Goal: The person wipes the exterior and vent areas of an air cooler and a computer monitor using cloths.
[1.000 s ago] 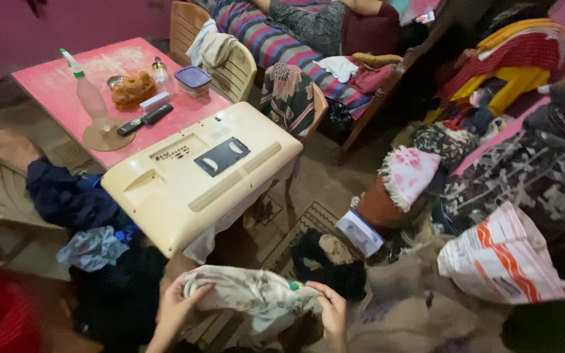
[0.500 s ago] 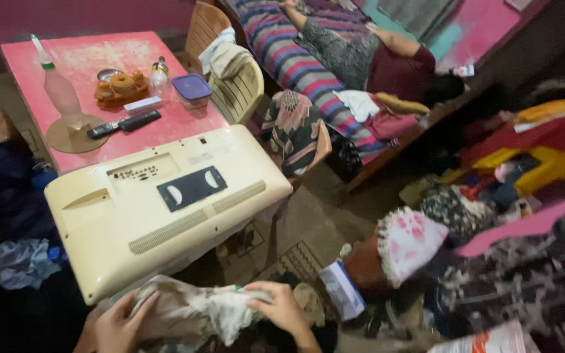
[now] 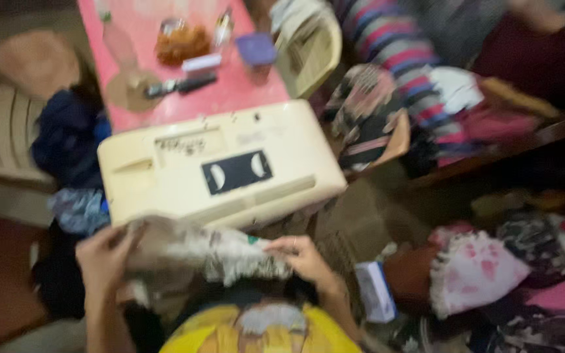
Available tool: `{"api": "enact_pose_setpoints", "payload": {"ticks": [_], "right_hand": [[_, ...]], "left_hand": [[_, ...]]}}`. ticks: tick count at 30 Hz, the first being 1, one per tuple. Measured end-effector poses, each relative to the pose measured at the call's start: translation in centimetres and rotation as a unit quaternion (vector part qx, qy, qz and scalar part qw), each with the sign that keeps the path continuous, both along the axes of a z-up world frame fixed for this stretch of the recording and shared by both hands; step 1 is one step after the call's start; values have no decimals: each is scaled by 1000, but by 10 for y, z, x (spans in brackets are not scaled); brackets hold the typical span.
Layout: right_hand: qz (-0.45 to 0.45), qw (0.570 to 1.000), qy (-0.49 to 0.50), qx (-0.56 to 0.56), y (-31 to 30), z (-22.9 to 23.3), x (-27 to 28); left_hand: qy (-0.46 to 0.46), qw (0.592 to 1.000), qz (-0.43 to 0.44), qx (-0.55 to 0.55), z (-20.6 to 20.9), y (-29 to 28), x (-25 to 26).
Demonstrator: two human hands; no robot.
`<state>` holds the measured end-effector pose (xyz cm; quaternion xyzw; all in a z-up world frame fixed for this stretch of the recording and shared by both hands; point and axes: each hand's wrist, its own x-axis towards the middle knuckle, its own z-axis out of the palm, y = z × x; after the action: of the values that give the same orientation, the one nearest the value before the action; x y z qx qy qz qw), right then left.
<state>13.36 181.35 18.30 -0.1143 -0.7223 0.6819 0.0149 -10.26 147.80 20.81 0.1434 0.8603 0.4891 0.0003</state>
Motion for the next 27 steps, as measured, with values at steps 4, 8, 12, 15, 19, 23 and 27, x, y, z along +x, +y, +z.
{"api": "enact_pose_setpoints", "payload": {"ticks": [4, 8, 12, 15, 19, 23, 27], "right_hand": [[81, 996, 35, -11, 36, 7, -35], [-222, 971, 81, -35, 76, -46, -71], [-448, 879, 122, 110, 146, -107, -85], [-333, 768, -20, 547, 156, -135, -98], [-95, 862, -369, 335, 122, -167, -159], [-85, 812, -325, 477, 89, -214, -173], [-37, 799, -121, 588, 93, -232, -154]], "left_hand": [[90, 993, -23, 66, 28, 41, -61], [89, 986, -86, 115, 9, 117, -84], [110, 971, -179, -118, -64, 154, -59], [-90, 949, -193, -233, -140, 142, -23], [-201, 899, -200, -333, -220, 114, 15], [-213, 904, -188, -319, -268, 111, 36], [-220, 886, -185, -365, -280, 125, 37]]}}
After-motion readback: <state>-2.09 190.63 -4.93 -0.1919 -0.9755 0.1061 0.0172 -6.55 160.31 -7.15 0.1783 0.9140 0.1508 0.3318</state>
